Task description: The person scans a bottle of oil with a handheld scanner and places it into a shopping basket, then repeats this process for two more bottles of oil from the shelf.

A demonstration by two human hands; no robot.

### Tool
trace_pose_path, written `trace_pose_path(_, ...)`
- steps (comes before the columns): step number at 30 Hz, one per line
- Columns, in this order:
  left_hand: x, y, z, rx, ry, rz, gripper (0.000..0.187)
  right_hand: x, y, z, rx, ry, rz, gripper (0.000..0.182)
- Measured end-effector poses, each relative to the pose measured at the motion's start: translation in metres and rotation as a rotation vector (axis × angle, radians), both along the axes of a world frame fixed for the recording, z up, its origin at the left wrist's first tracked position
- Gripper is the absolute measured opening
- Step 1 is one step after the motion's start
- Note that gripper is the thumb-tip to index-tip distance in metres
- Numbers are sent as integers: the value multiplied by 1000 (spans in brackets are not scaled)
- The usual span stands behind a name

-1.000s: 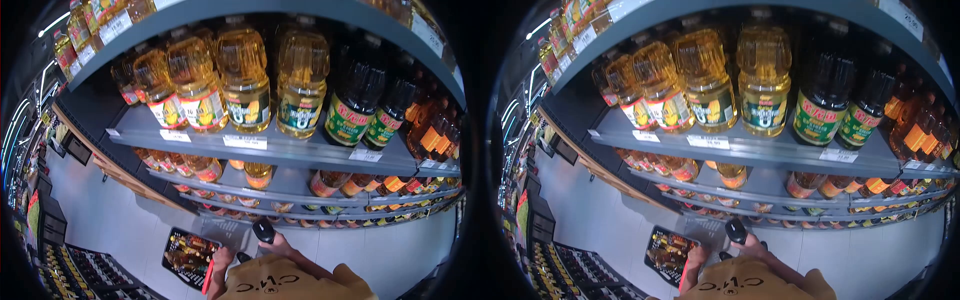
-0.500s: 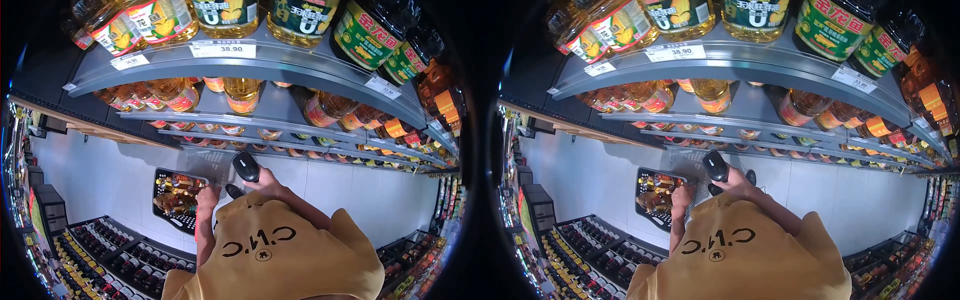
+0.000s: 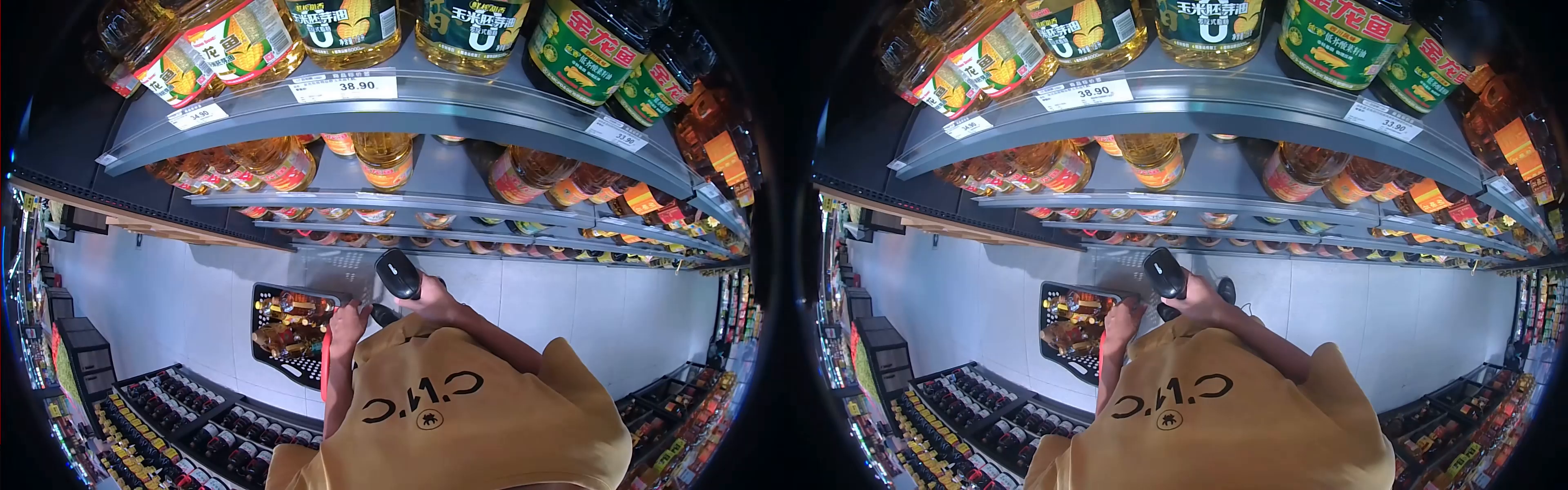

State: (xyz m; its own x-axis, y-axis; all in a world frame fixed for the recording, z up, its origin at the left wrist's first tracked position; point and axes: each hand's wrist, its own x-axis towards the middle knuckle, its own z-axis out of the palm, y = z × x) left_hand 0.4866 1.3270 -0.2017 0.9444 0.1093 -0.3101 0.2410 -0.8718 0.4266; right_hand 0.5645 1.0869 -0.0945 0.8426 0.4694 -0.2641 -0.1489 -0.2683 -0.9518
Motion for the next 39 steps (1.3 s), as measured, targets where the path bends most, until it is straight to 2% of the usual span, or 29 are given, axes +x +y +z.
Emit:
trace_pose_path(17, -1, -8, 13, 50, 65, -27, 38, -5, 0, -9, 1, -15, 1, 48)
trace_pose_path(18, 1, -9, 20, 8, 151, 18, 37, -5, -1, -8, -1, -15, 4, 47)
trace_pose_path(23, 0, -6, 11, 27, 116, 2, 36, -6, -2, -7, -29, -11, 5, 47)
trace_pose_path(29, -1, -7, 5, 8, -12, -20, 36, -11, -1, -27, 92, -92, -41, 42)
trace_pose_path(31, 4, -9, 12, -15, 51, -19, 36, -7, -5, -24, 70, -80, -7, 40)
trace_pose_path(32, 9, -10, 15, -15, 86, -27, 36, -7, -5, -34, 129, -105, -72, 39)
trace_pose_path(33, 15, -16, 30, -34, 73, -5, 36, -4, -7, -28, 47, -118, -111, 39)
trace_pose_path(35, 32, -26, 52, -133, 20, 67, 35, 4, -10, -37, 89, -224, -199, 41)
trace_pose_path(39, 80, -51, 91, -348, -361, 129, 29, 38, -16, -25, 75, -229, -340, 41)
